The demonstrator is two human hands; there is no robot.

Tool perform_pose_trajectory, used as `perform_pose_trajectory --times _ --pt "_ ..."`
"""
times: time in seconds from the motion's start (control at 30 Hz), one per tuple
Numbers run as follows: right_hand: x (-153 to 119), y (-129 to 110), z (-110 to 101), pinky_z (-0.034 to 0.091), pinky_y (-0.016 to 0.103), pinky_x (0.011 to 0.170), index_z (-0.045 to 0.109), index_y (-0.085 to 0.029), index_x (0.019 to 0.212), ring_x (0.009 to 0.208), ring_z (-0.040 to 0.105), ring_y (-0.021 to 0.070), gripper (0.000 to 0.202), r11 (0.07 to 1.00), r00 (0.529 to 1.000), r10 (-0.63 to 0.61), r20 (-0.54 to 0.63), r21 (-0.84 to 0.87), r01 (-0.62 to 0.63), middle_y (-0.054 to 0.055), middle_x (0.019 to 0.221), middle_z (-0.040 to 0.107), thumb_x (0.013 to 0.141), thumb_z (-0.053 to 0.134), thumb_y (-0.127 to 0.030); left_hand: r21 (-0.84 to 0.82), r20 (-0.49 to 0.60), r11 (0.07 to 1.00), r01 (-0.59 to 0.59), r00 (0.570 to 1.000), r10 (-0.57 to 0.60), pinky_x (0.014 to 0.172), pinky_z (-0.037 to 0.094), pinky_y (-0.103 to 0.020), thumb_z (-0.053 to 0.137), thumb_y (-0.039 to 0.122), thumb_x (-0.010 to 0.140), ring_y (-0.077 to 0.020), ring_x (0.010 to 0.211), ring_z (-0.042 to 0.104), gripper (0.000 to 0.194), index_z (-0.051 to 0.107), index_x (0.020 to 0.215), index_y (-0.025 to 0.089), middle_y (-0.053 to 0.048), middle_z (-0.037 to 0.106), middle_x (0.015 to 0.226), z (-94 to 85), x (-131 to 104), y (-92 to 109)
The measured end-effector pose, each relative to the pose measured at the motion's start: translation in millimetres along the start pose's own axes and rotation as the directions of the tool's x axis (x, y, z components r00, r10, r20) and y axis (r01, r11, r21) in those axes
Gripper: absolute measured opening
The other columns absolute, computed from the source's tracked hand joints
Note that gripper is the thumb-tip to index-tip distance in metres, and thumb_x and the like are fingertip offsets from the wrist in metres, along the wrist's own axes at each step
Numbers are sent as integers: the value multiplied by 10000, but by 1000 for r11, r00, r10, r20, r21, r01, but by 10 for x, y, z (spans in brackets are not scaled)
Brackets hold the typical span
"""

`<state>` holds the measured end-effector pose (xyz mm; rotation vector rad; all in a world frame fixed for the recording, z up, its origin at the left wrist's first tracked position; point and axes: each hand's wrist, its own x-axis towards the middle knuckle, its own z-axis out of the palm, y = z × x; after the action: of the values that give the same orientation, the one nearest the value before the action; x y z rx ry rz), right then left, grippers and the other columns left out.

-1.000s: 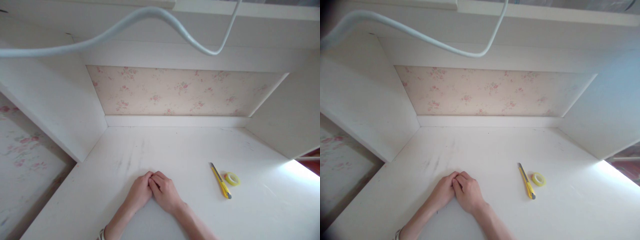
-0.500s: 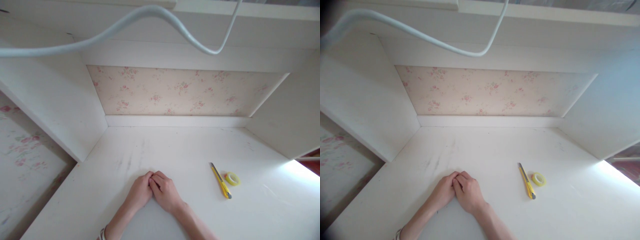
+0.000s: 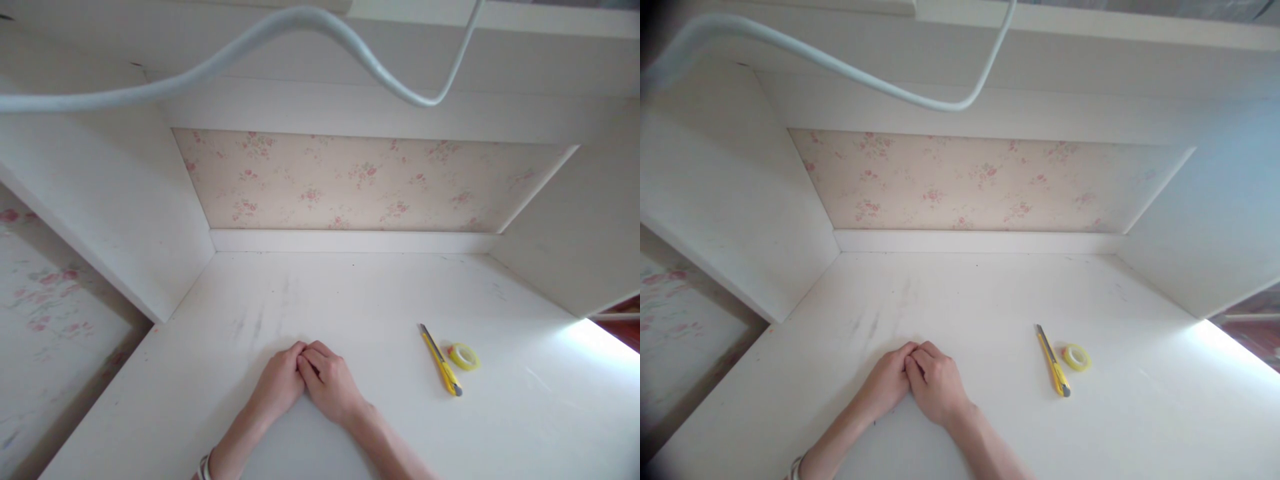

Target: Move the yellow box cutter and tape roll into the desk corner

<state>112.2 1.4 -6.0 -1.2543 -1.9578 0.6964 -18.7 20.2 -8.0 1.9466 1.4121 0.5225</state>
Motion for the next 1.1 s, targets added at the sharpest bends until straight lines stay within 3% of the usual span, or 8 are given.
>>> perform_pose_trajectory --times 1.1 --pt "-6 4 -4 437 231 713 589 -201 783 768 562 124 276 1000 1000 7 5 0 -7 32 862 582 932 361 -249 39 17 998 44 999 -45 747 432 -228 414 68 767 -169 862 631 318 591 997 197 -48 686 886 -31 -13 65"
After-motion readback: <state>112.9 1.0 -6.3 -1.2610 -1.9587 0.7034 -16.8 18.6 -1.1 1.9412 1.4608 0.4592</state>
